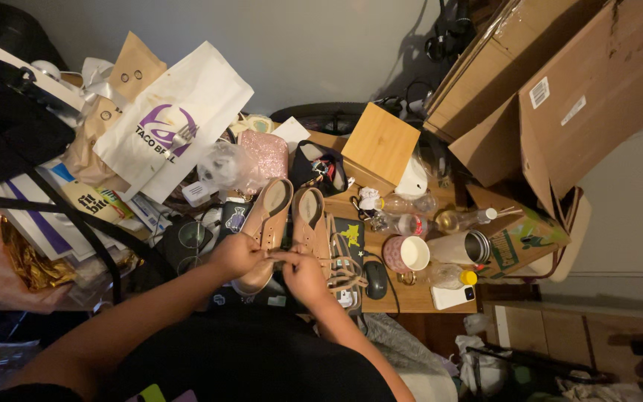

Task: The person removes the laces from a pair of tan shoes and then re-laces them one at a time, threading the laces through the eyelets and tying a knot. The shoes remain on a cluttered table throughout the process.

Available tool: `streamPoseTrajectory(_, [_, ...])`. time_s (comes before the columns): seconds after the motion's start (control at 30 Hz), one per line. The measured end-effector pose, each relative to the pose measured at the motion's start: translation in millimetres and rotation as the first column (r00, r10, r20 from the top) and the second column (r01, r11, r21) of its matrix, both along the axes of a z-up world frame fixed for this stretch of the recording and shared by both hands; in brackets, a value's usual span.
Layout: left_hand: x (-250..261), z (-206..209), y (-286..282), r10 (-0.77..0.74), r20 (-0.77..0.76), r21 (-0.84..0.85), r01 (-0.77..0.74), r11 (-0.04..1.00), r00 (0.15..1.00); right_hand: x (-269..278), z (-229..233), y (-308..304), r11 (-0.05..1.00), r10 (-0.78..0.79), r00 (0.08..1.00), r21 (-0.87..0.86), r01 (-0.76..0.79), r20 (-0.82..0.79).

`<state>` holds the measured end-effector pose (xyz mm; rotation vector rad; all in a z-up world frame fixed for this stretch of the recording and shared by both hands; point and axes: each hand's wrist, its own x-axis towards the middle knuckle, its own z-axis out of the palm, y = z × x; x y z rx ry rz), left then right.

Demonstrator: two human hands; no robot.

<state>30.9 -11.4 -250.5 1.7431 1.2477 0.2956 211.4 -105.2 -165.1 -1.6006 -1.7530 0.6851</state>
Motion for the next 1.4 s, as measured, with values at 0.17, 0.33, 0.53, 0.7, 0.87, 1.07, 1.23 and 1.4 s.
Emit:
streamPoseTrajectory(0.17, [4,-12,1,0.07,0.029,0.006,-0.07,0.998,0.997,-12,8,-2,0.995,0.084,0.995,-0.051,-0.081,0.06])
streamPoseTrajectory(0.33, [3,-25,5,-0.007,0.113,0.112,-0.005,0.994,0.994,-13,3,-1,1.0,0.019,0.971,-0.024,-0.014,0.237])
streamPoseTrajectory(0.53, [5,-26,8,-0.015,0.091,0.091,0.007,0.996,0.996,-9,4,-1,0.988,-0.143,0.948,-0.013,0.153,0.284])
streamPoseTrajectory(0.7, [4,-28,8,-0.012,0.119,0.096,0.0,0.995,0.993,-9,6,0,0.99,-0.141,0.955,0.046,0.134,0.262])
streamPoseTrajectory(0.87, [5,-29,9,-0.031,0.085,0.096,0.023,0.995,0.996,-10,-3,3,0.992,-0.122,0.955,0.072,0.106,0.269])
streamPoseTrajectory(1.07, [5,-19,6,-0.015,0.056,0.089,0.01,0.996,0.998,-17,-2,3,0.993,-0.121,0.946,0.051,0.111,0.301])
streamPoseTrajectory(1.23, [6,-8,5,-0.026,0.033,0.096,0.022,0.995,0.999,-23,6,5,0.998,-0.054,0.925,-0.013,0.064,0.377])
streamPoseTrajectory(1.4, [6,-10,4,-0.032,0.067,0.122,0.023,0.992,0.997,-23,4,5,0.997,-0.075,0.933,0.007,0.077,0.351])
